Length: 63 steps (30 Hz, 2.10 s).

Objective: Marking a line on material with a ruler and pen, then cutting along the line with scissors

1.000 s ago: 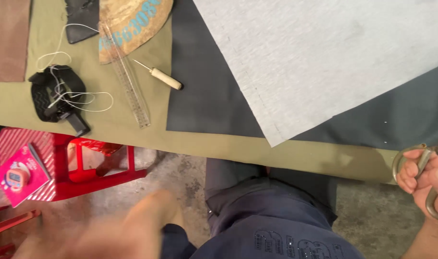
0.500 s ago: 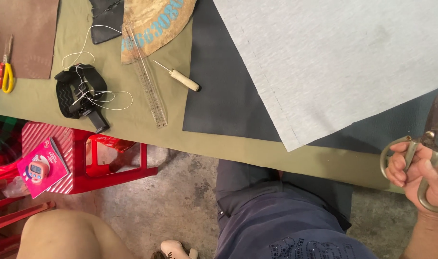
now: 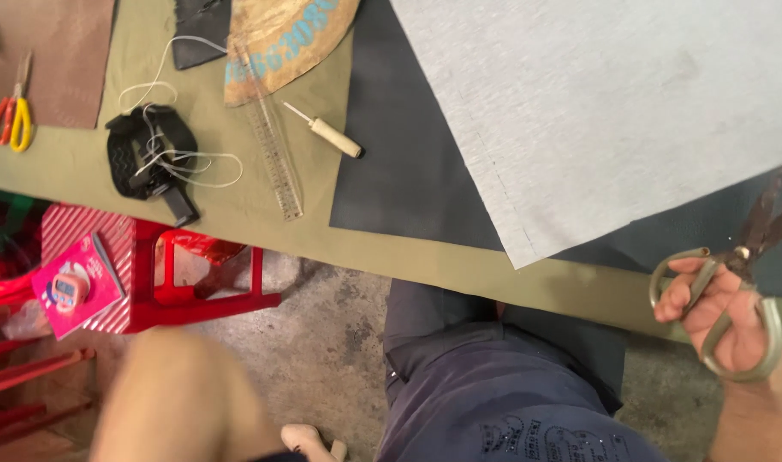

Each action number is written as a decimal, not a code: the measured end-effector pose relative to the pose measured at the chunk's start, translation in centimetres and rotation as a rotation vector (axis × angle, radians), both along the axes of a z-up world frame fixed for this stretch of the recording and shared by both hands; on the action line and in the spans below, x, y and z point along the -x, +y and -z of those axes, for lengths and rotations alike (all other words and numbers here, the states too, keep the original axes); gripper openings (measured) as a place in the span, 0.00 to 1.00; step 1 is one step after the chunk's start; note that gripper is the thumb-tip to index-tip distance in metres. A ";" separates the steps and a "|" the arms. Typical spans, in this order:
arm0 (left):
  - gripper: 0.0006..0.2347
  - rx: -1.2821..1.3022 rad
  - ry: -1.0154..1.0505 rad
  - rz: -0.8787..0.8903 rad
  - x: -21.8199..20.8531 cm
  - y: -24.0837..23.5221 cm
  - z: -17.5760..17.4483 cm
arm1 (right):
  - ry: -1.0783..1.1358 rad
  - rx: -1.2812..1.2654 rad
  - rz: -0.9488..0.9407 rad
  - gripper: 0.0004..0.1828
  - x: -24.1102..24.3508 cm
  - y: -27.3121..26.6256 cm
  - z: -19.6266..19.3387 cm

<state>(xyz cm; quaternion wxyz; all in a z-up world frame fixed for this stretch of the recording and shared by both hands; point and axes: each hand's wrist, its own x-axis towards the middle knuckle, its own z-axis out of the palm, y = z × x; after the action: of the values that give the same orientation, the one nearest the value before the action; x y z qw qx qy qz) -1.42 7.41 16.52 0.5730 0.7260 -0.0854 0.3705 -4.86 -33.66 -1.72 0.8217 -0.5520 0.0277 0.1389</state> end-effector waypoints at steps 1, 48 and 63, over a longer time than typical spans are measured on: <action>0.05 0.003 -0.005 -0.008 0.2 -0.1 -0.1 | -0.010 -0.004 -0.019 0.39 0.0 0.4 0.3; 0.16 0.542 0.861 0.899 -3.4 -10.2 4.7 | -0.097 -0.425 -0.559 0.57 -4.9 13.1 -7.7; 0.07 0.608 0.827 0.823 -2.0 -11.0 8.4 | 0.029 -0.219 -0.436 0.41 -2.6 12.6 -4.9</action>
<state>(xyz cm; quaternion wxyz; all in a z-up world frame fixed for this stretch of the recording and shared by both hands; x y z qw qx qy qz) 0.54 -3.63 8.15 0.8330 0.5225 -0.0204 -0.1811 -2.24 -21.06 3.13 0.8267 -0.4507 -0.0954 0.3229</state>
